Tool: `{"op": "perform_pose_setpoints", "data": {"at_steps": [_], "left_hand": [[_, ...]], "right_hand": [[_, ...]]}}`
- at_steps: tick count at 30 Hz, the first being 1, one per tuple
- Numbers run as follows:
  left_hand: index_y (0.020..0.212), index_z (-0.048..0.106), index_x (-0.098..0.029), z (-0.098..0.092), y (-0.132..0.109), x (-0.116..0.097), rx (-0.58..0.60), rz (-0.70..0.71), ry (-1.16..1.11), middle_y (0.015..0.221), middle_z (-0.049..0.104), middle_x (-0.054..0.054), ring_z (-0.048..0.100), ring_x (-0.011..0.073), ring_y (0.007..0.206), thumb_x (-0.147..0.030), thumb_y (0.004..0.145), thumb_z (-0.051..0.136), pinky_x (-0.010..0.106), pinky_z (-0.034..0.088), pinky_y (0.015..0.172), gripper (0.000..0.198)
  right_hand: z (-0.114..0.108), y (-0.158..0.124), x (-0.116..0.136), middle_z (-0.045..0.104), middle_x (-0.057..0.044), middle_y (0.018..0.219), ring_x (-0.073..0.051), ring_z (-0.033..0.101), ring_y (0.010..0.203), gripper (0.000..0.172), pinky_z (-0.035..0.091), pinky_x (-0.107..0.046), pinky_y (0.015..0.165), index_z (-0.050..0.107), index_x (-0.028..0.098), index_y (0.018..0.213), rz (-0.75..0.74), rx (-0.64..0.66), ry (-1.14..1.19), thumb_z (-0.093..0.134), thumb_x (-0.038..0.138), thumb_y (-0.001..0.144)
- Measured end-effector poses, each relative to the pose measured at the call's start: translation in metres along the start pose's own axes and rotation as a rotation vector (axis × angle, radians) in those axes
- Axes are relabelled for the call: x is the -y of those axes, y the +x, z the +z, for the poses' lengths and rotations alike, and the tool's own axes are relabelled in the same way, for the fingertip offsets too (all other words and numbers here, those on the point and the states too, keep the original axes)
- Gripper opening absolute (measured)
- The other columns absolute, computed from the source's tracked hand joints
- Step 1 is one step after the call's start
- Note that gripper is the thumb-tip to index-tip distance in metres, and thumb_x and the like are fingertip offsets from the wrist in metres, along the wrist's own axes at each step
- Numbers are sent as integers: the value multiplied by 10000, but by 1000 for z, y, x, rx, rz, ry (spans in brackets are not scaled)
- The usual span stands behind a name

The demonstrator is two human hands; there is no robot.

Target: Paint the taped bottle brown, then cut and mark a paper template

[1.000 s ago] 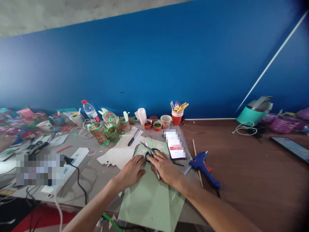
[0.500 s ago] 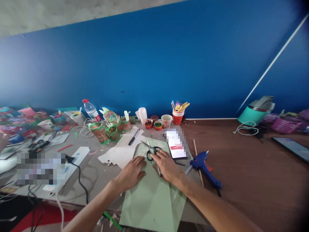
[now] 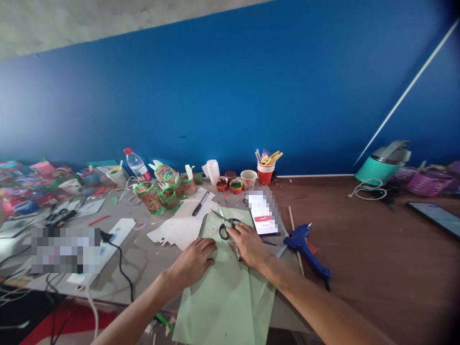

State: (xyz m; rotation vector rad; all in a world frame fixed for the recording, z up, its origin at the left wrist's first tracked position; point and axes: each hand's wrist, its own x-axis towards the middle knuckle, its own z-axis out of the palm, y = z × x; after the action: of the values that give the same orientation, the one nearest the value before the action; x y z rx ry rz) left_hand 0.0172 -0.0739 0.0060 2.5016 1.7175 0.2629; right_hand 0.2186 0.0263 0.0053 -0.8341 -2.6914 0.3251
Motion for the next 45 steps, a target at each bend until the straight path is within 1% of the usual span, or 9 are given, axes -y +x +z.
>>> {"op": "perform_pose_setpoints", "data": {"at_steps": [3, 8, 15, 21, 25, 28, 33, 39, 45], "left_hand": [[1203, 528, -212, 1, 2, 0, -5, -31, -7, 1254, 567, 99, 529, 254, 1164, -207, 848, 583, 430, 446, 1004, 359], [1212, 531, -193, -2, 9, -5, 43, -45, 3, 1290, 551, 115, 512, 263, 1197, -197, 858, 551, 433, 428, 1027, 355], [1232, 521, -146, -4, 18, -6, 56, -33, 64, 1352, 493, 156, 414, 287, 1299, -231, 857, 561, 444, 349, 1090, 387], [1314, 460, -172, -4, 18, 0, 77, -59, 73, 1417, 438, 163, 381, 311, 1328, -339, 841, 590, 499, 309, 1096, 519], [1315, 469, -178, -5, 17, 0, 75, -98, 119, 1428, 434, 164, 340, 335, 1353, -469, 838, 575, 571, 214, 1117, 568], [1304, 489, -172, -3, 14, -1, 58, -132, 136, 1430, 441, 158, 296, 342, 1376, -533, 842, 545, 587, 167, 1127, 590], [1325, 481, -191, 3, -2, -1, 37, -161, 125, 1441, 439, 141, 290, 335, 1382, -528, 864, 515, 586, 190, 1125, 572], [1354, 455, -207, 8, -24, -4, 7, -137, 93, 1449, 429, 140, 288, 334, 1385, -534, 873, 493, 593, 210, 1120, 583], [1338, 473, -198, 9, -34, -11, -8, -94, 59, 1450, 426, 153, 282, 337, 1388, -524, 872, 502, 590, 217, 1120, 569]], "right_hand": [[-2, -1, 2, 585, -128, 1046, -267, 479, 1067, 323, 397, -368, 928, 537, 146, 1225, -1, 15, 6, 474, 230, 920], [-4, 0, 4, 584, -130, 1045, -267, 485, 1055, 299, 405, -371, 916, 553, 147, 1197, 1, 18, 10, 466, 222, 921], [1, -1, 1, 573, -129, 1051, -270, 478, 1070, 316, 410, -380, 917, 535, 151, 1222, -7, -6, 25, 466, 204, 918], [4, -2, -2, 562, -130, 1063, -273, 472, 1086, 321, 411, -386, 933, 528, 147, 1230, -21, -24, 33, 463, 212, 923], [5, -2, -2, 559, -139, 1075, -277, 477, 1084, 322, 419, -401, 930, 525, 144, 1228, -22, -28, 51, 464, 210, 919], [7, -2, -3, 557, -140, 1075, -272, 476, 1087, 319, 428, -397, 926, 523, 141, 1225, -21, -41, 75, 459, 196, 918], [11, -1, -6, 555, -138, 1066, -273, 468, 1090, 311, 430, -404, 947, 526, 136, 1212, -37, -102, 99, 463, 173, 910], [13, 0, -7, 552, -133, 1055, -286, 467, 1088, 314, 441, -435, 933, 516, 152, 1216, -45, -181, 87, 453, 172, 909], [10, 1, -3, 550, -141, 1048, -279, 469, 1077, 330, 424, -429, 971, 516, 116, 1225, -50, -196, 23, 443, 157, 906]]}}
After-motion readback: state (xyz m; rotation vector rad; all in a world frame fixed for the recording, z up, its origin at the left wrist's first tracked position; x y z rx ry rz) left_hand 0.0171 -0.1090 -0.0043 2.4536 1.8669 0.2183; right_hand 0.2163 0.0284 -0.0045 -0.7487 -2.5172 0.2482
